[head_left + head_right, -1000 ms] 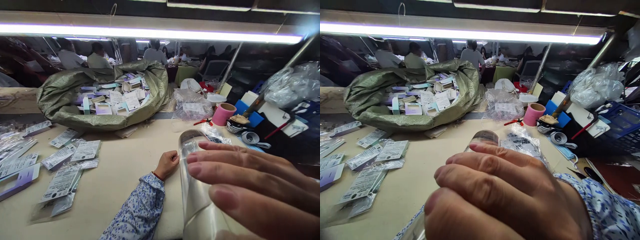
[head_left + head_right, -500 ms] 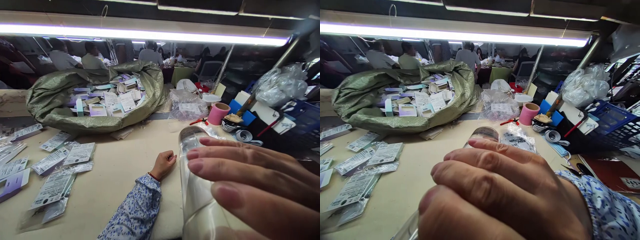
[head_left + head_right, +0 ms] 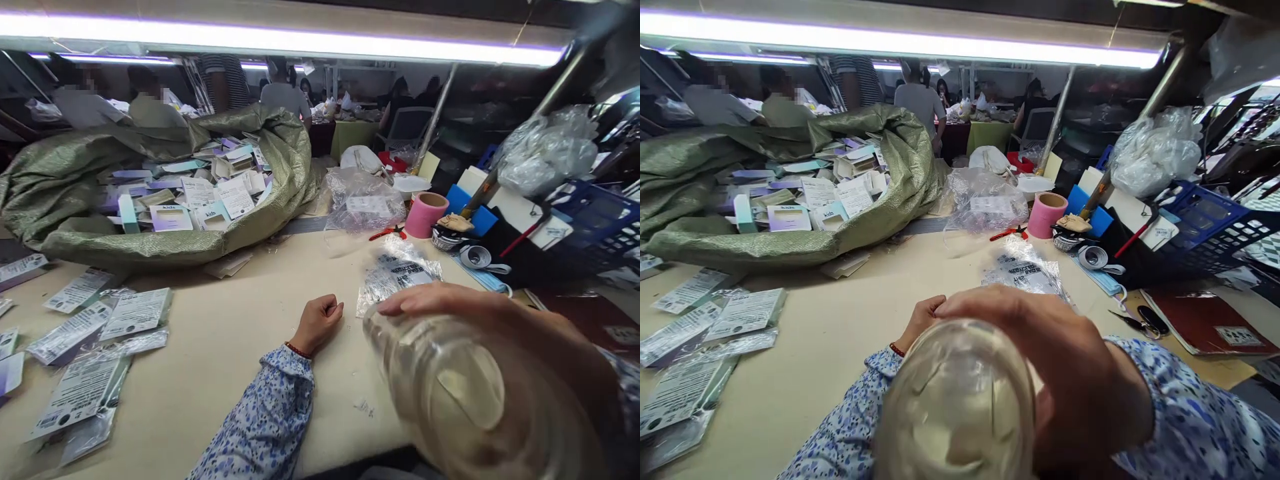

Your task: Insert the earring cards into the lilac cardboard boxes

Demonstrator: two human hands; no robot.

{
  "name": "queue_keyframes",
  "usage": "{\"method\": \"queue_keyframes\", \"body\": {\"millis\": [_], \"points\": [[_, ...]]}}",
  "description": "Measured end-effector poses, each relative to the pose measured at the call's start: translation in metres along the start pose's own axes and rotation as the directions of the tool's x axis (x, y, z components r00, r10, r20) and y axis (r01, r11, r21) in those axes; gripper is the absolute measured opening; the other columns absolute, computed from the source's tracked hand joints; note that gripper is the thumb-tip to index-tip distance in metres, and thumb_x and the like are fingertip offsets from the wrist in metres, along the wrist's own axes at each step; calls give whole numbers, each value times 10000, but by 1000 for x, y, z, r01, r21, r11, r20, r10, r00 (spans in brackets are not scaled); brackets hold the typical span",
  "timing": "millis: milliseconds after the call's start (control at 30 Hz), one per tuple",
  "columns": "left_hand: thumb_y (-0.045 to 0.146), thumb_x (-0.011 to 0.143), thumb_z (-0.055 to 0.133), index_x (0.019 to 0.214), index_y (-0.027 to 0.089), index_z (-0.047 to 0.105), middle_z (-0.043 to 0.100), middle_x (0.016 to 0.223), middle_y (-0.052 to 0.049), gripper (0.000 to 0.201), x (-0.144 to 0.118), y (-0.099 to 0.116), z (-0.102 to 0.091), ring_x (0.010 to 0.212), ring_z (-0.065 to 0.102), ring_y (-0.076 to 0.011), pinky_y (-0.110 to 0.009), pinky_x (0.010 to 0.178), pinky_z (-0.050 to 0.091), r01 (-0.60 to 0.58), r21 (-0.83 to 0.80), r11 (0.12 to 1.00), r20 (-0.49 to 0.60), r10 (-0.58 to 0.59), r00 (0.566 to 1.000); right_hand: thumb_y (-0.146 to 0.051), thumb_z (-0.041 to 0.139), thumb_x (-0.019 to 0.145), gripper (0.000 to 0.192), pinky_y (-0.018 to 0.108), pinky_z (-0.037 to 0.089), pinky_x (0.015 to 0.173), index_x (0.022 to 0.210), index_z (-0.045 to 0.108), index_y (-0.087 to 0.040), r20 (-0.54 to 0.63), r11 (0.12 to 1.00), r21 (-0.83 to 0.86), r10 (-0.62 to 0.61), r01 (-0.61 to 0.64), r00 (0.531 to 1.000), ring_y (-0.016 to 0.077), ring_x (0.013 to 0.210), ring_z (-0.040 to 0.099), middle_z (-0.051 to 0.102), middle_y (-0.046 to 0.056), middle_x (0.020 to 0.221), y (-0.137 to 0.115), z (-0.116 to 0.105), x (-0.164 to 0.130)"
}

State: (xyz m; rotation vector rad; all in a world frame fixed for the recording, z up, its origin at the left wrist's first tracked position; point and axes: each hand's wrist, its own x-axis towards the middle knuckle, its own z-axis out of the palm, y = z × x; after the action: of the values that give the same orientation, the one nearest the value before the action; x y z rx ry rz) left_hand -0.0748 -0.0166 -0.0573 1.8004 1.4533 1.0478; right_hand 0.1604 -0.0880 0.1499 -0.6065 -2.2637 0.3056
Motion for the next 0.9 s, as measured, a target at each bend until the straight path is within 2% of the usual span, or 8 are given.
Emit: {"method": "queue_keyframes", "body": {"millis": [100,233,333,433,533,667,767,900], "points": [[350,889,547,566,184,345,298,561,59,415,2,-5,2,551,326,-81,-242,564,292,-8,-15,1000,46,9,999,-559,823,704,688,335,639,883,1277,597,-254,-96,987,-140,69,-82,993,264,1023,744,740,71,1168,40,-17,0],[380,857,506,590,205,281,257,580,59,390,4,-4,2,571,262,-96,-255,573,239,-4,-26,1000,52,5,999,-537,826,725,564,342,592,910,1126,659,-177,-312,925,-332,78,-186,947,237,1040,723,737,116,1114,108,-50,17],[389,848,498,595,210,275,253,583,57,382,4,-2,2,575,253,-102,-253,574,233,6,-31,1000,57,-5,998,-423,860,717,655,309,577,843,1217,585,-102,-461,905,-273,174,-326,870,196,1007,710,706,177,1155,170,-74,39],[393,844,498,597,211,270,250,584,57,382,4,-1,2,576,247,-104,-251,573,233,18,-33,999,58,-16,998,-387,866,701,701,289,546,807,1227,550,-49,-611,778,-370,208,-508,764,164,948,698,684,234,1179,230,-90,59],[392,847,496,597,212,270,251,586,56,382,4,-1,1,579,248,-106,-250,573,236,28,-38,999,52,-26,998,-368,814,719,692,252,509,824,1237,522,-14,-676,709,-352,258,-610,690,149,995,690,675,253,1202,278,-98,74],[379,851,497,595,213,263,247,585,57,384,7,0,1,578,245,-105,-250,570,233,37,-41,998,46,-35,998,-360,766,715,687,205,479,809,1243,513,-1,-687,639,-290,379,-713,620,138,1042,691,662,252,1242,314,-96,80],[373,858,492,593,214,256,232,584,58,389,9,1,1,573,232,-104,-249,563,225,41,-41,998,42,-39,998,-383,778,693,729,205,468,865,1256,498,-15,-665,639,-243,437,-730,605,148,1081,670,665,232,1249,324,-87,80],[376,866,487,594,214,261,232,588,57,389,10,-1,2,572,241,-102,-243,559,230,48,-24,999,45,-47,998,-453,716,728,707,259,445,927,1221,510,8,-655,575,-180,536,-798,533,186,1125,640,655,237,1238,334,-69,79]]}}
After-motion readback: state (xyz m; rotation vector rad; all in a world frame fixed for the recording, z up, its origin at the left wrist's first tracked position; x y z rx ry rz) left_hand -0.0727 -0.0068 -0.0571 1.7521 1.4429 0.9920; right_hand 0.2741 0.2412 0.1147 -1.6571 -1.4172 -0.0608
